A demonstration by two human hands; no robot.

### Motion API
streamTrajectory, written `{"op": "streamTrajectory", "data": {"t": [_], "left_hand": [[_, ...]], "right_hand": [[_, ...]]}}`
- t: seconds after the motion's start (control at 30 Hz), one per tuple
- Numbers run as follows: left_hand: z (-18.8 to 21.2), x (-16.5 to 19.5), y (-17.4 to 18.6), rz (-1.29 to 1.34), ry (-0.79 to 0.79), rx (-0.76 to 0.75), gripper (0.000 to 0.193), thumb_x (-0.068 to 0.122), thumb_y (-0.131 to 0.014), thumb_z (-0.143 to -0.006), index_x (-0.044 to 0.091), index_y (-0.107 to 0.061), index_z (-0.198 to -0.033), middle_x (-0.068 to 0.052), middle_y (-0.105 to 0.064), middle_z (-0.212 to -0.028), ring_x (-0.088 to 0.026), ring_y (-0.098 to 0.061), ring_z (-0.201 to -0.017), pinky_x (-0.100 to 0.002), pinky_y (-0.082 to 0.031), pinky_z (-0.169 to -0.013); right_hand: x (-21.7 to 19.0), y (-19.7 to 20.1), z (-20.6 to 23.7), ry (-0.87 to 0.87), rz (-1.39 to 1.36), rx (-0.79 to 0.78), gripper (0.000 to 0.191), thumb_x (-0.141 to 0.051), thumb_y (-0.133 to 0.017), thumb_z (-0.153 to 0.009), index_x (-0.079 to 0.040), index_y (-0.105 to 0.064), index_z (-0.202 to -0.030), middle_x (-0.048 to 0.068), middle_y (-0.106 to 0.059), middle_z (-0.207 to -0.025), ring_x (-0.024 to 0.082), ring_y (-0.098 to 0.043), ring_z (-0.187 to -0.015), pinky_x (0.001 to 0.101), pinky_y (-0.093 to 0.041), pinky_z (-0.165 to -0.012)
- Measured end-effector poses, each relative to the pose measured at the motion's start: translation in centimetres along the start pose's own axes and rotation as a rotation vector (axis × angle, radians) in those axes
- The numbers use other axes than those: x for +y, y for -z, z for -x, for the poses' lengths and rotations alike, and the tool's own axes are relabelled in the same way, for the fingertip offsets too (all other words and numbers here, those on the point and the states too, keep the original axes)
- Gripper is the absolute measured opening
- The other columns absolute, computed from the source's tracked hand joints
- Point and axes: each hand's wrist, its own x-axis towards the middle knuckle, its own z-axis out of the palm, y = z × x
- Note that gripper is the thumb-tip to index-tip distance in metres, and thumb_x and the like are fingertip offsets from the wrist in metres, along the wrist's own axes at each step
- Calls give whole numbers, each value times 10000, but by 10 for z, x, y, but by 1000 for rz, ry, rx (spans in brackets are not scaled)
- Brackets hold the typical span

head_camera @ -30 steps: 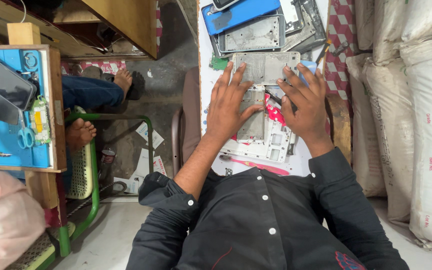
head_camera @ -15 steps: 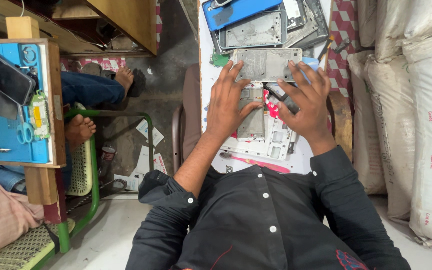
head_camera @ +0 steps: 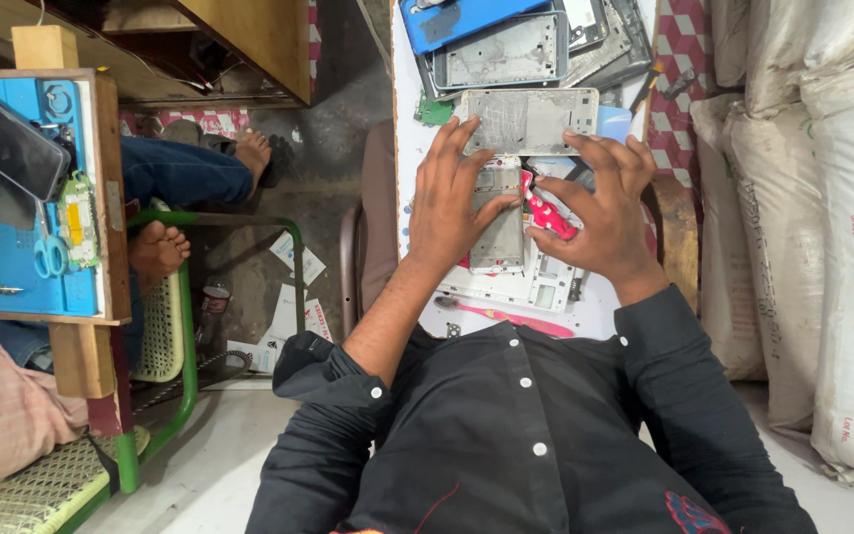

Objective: The person sits at a repair bench covered with disassembled phone housings and uses a screwdriver to unscrew and pry components from a white phone mid-frame, moving the phone housing aside and picking up a small white part before continuing to work on the phone with the screwdriver.

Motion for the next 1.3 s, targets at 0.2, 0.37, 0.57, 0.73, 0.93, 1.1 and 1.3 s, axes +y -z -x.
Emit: {"op": "streamTrajectory", "data": {"t": [0.2, 0.37, 0.57, 0.73, 0.93, 1.1, 1.3], "left_hand": [[-1, 1, 1, 25, 7, 8, 710, 390, -907, -772, 45, -582, -1300, -147, -421, -1566, -363, -356, -1518, -504, -386, -1168], [-1, 1, 1, 14, 3, 6, 694, 385, -912, -771, 44, -590, -1283, -149, -417, -1568, -364, -353, -1519, -503, -383, -1173], [-1, 0, 0, 4, 9, -6, 685, 383, -909, -767, 49, -600, -1279, -143, -420, -1564, -359, -357, -1517, -501, -382, -1175], [-1, -1, -2, -5, 15, -16, 689, 400, -910, -771, 53, -603, -1282, -146, -422, -1559, -350, -363, -1508, -510, -374, -1181], [-1, 0, -2, 4, 21, -9, 682, 395, -910, -765, 55, -608, -1274, -146, -435, -1553, -354, -377, -1504, -507, -375, -1183], [-2, 0, -2, -1, 10, -6, 678, 383, -913, -772, 51, -606, -1276, -152, -437, -1550, -362, -387, -1493, -507, -375, -1180], [-2, 3, -4, 13, 8, 3, 677, 376, -904, -789, 42, -597, -1291, -155, -431, -1568, -368, -398, -1494, -502, -382, -1184]], "right_hand": [[0, 1, 1, -28, -25, 17, 356, -327, -919, -732, -162, -752, -1000, 82, -556, -1456, 329, -404, -1398, 517, -260, -1216], [1, -1, 2, -49, -75, 59, 242, -192, -888, -742, -112, -736, -912, 88, -608, -1373, 331, -449, -1323, 494, -331, -1162], [4, -6, 3, -86, -155, 118, 101, -4, -787, -839, -38, -698, -874, 81, -682, -1243, 313, -527, -1231, 429, -470, -1053], [7, -8, 5, -150, -249, 162, 79, 32, -752, -897, -11, -687, -882, 84, -701, -1194, 296, -556, -1179, 412, -502, -990], [10, -7, 6, -191, -267, 183, 79, 23, -748, -894, -10, -683, -862, 80, -715, -1178, 295, -557, -1170, 412, -501, -971], [10, -4, 4, -142, -256, 170, 42, -54, -747, -902, -19, -725, -902, 88, -709, -1200, 302, -548, -1180, 426, -498, -1009], [13, -4, 8, -153, -267, 209, 43, -75, -724, -912, -35, -738, -922, 91, -701, -1169, 322, -546, -1159, 433, -483, -1008]]}}
